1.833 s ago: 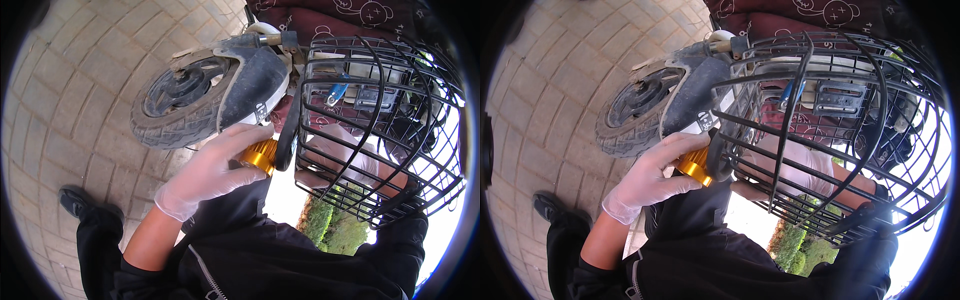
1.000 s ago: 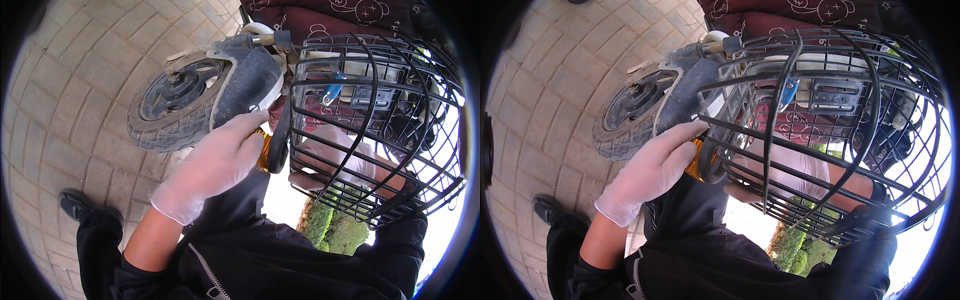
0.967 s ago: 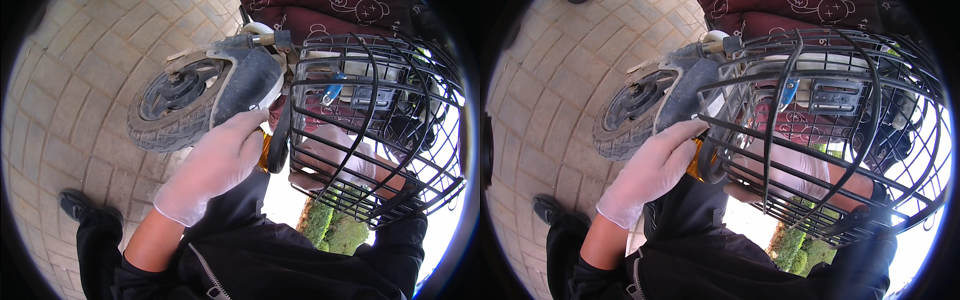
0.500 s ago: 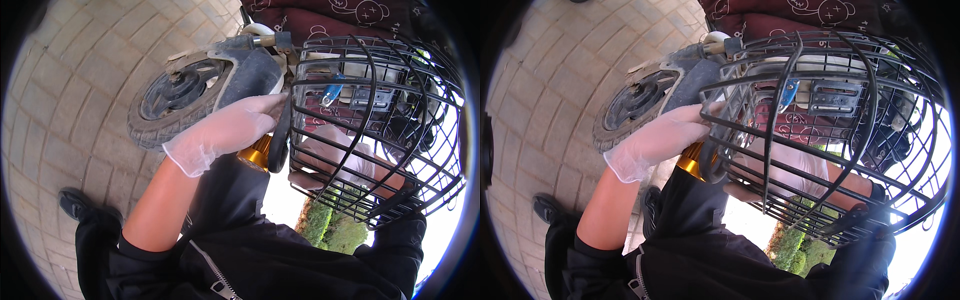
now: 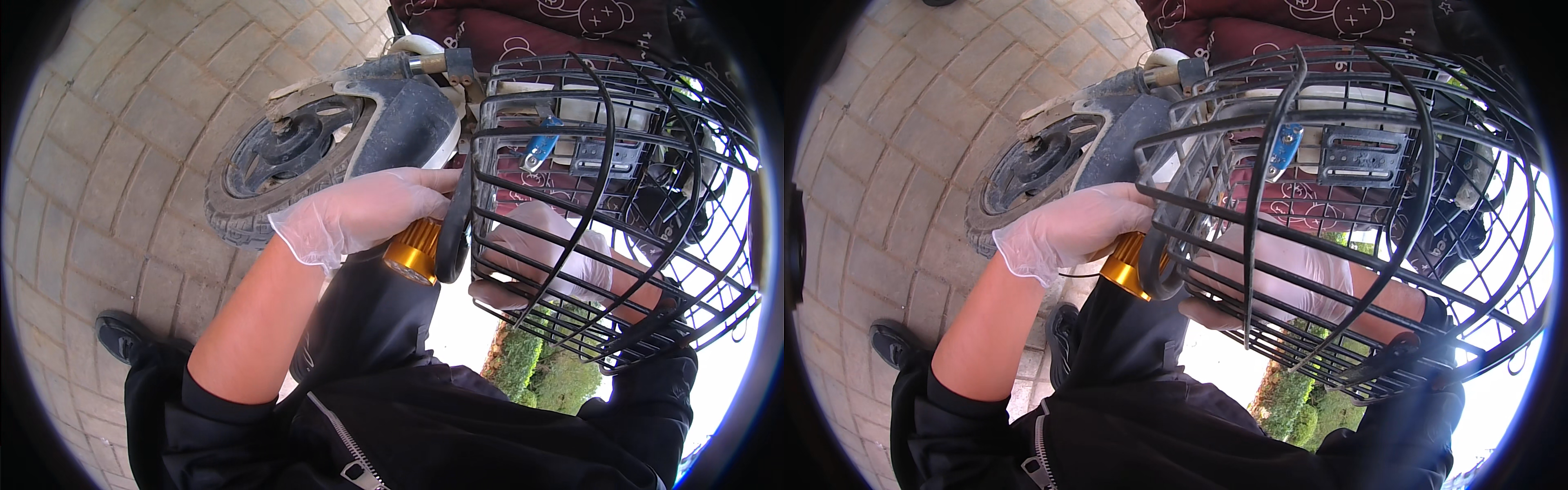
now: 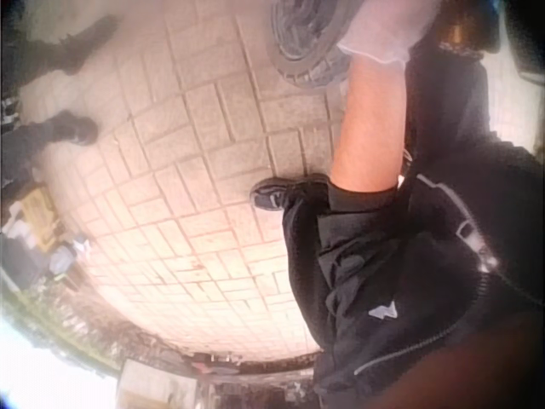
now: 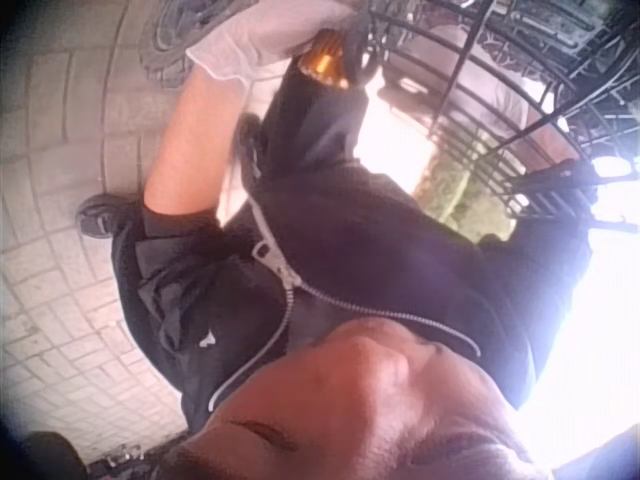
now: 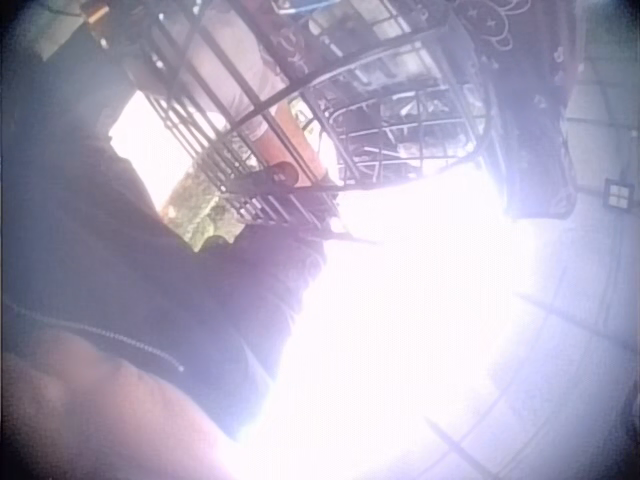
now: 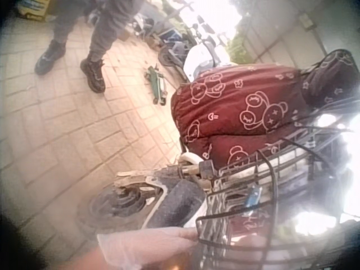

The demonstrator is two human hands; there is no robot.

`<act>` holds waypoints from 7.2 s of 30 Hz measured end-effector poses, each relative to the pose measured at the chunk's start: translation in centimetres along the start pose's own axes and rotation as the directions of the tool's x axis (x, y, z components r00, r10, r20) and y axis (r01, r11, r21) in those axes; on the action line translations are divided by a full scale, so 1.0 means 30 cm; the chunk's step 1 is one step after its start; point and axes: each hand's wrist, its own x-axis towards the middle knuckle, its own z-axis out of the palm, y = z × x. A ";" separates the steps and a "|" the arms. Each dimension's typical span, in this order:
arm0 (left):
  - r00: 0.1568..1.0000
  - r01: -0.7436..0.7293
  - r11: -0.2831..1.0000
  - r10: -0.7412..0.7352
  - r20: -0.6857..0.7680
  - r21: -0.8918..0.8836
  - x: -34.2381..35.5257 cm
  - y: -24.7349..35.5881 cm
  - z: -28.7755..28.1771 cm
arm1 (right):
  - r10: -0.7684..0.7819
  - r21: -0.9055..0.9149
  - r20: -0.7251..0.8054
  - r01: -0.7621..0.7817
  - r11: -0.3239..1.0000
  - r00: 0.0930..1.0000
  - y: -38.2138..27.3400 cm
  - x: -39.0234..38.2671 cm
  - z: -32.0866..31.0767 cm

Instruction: The person installs a gold-colored front light onto the front basket of a scooter. They position the light, thread a wire through the basket, and use a screwdriver to tighten the mounting screws. The person then connects the light's wire to the scooter's wiring harness.

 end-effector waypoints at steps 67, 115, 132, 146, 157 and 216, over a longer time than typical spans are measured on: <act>0.992 0.030 0.998 -0.024 -0.121 0.049 0.005 -0.010 0.034 | 0.490 0.684 -0.230 -0.219 0.696 0.841 0.055 -0.097 0.070; 0.996 0.014 0.999 -0.011 -0.084 0.035 0.021 -0.021 0.015 | 0.569 0.830 -0.231 -0.145 0.538 0.790 0.082 -0.100 0.090; 0.994 0.044 0.989 -0.030 -0.100 0.144 0.003 0.008 0.019 | 0.544 0.793 -0.236 -0.164 0.587 0.805 0.057 -0.091 0.073; 0.995 0.012 0.977 0.009 -0.097 0.211 0.020 -0.025 0.002 | 0.570 0.684 -0.195 -0.306 0.662 0.798 0.009 -0.075 0.033; 0.991 -0.108 0.968 0.124 -0.058 0.226 0.060 -0.059 -0.021 | 0.560 0.793 -0.086 -0.284 0.539 0.824 0.048 -0.084 0.021; 0.997 0.066 0.997 -0.065 -0.039 0.034 0.014 -0.004 -0.004 | 0.732 0.856 -0.194 -0.252 0.452 0.653 0.040 -0.088 0.117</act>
